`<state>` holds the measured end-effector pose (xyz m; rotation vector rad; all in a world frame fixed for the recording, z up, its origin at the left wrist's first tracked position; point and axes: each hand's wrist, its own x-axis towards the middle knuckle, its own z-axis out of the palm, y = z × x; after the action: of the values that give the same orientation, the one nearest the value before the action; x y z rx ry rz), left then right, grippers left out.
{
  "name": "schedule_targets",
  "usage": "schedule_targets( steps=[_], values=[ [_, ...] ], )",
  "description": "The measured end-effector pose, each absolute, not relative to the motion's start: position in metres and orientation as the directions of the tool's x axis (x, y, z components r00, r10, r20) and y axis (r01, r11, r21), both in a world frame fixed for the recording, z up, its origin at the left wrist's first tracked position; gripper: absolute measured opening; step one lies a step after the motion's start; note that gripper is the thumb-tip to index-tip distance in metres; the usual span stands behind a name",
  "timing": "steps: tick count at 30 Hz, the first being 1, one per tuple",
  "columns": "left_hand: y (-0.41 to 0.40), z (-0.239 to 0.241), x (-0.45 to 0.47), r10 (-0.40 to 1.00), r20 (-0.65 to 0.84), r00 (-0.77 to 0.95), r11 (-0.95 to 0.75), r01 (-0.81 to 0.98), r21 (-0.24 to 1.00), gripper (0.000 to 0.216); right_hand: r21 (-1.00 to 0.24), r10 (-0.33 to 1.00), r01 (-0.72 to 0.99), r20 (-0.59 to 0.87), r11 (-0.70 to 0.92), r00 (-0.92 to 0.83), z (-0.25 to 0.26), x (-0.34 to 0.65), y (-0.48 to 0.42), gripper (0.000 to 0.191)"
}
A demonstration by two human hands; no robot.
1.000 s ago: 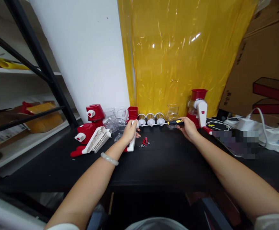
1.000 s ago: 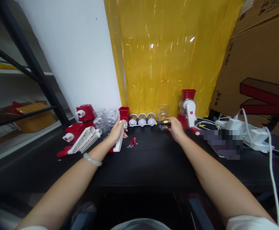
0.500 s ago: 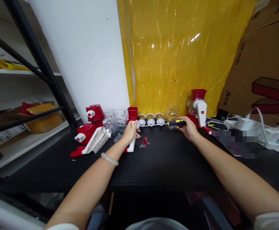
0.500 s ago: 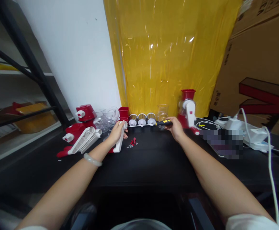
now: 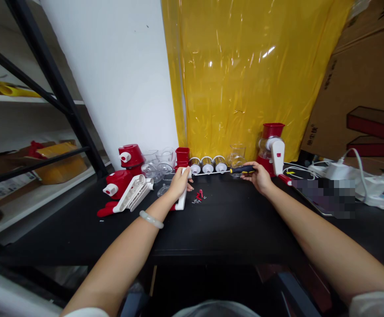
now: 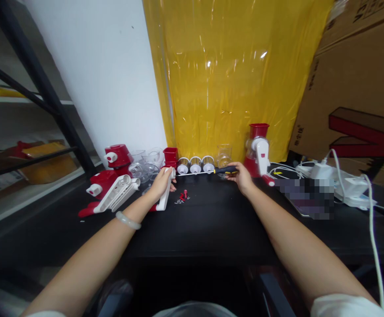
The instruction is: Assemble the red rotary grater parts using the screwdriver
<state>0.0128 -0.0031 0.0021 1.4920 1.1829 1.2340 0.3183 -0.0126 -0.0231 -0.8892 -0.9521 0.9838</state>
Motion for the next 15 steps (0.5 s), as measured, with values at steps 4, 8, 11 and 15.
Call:
schedule_targets(
  steps=[4, 8, 11, 15],
  values=[
    [-0.0022, 0.0021, 0.0128, 0.979, 0.190, 0.075, -0.199, 0.155, 0.968, 0.031, -0.913, 0.915, -0.197, 0.301, 0.358, 0.269, -0.0281, 0.3176, -0.0108, 0.030],
    [-0.0012, 0.0015, 0.0121, 0.979, 0.193, 0.072, -0.202, 0.166, 0.965, 0.030, -0.922, 0.908, -0.119, 0.328, 0.367, 0.262, -0.0309, 0.3176, -0.0097, 0.044],
    [-0.0005, 0.0003, 0.0116, 0.978, 0.194, 0.077, -0.205, 0.173, 0.963, 0.029, -0.936, 0.933, -0.191, 0.238, 0.295, 0.271, -0.0287, 0.3187, -0.0093, 0.042],
    [-0.0004, -0.0013, 0.0123, 0.979, 0.186, 0.084, -0.199, 0.193, 0.961, 0.029, -0.926, 0.929, -0.230, 0.229, 0.300, 0.290, -0.0259, 0.3195, -0.0090, 0.021]
  ],
)
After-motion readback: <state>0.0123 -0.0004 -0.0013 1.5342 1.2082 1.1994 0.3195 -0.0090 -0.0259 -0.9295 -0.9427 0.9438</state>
